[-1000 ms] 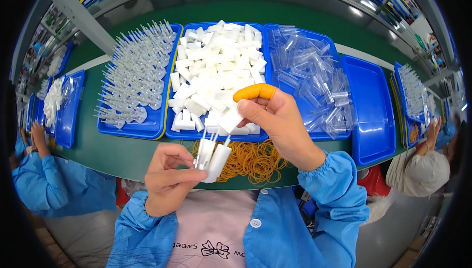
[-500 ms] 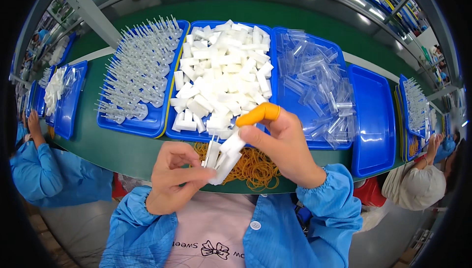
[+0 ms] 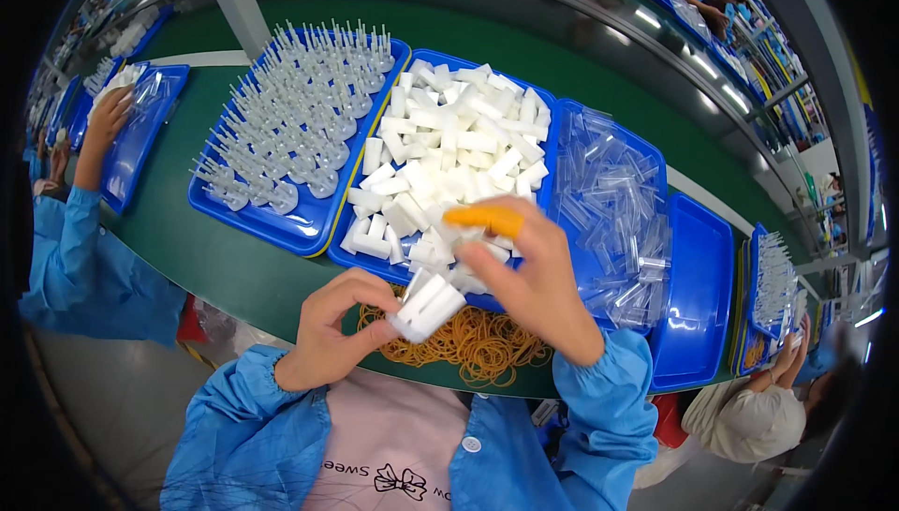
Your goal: The person assembles small white plastic components by inserting them into clear plastic tubes. They then secure the assembled units with yellow rubber bands and place them into a blue tray. The process is repeated continuously with multiple units.
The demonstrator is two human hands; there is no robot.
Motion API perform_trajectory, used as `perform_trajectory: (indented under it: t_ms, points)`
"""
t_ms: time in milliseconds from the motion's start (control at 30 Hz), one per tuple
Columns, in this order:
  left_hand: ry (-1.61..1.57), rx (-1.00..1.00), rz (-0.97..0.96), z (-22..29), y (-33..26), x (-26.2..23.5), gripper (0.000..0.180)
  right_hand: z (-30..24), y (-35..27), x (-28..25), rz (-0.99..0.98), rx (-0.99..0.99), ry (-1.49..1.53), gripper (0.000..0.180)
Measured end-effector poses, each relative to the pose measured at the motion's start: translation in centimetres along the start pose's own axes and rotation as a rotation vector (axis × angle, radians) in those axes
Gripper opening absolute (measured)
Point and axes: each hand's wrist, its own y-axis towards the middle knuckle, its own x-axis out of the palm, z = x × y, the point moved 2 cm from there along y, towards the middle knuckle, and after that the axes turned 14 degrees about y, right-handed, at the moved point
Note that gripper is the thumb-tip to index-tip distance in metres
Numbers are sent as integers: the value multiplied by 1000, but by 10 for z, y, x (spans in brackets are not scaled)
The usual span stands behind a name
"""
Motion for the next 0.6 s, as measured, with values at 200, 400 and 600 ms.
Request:
perform_trajectory:
  t_ms: [200,400,600]
  points:
    - [91,-39,94,-5,-2,-5,19,42,22,18,-101,-176,-593,35]
    - [179,129,141,-5,-6,-10,24,42,15,6,170,225,334,31]
    - [189,225,142,5,1,-3,27,29,10,7,223,413,871,30]
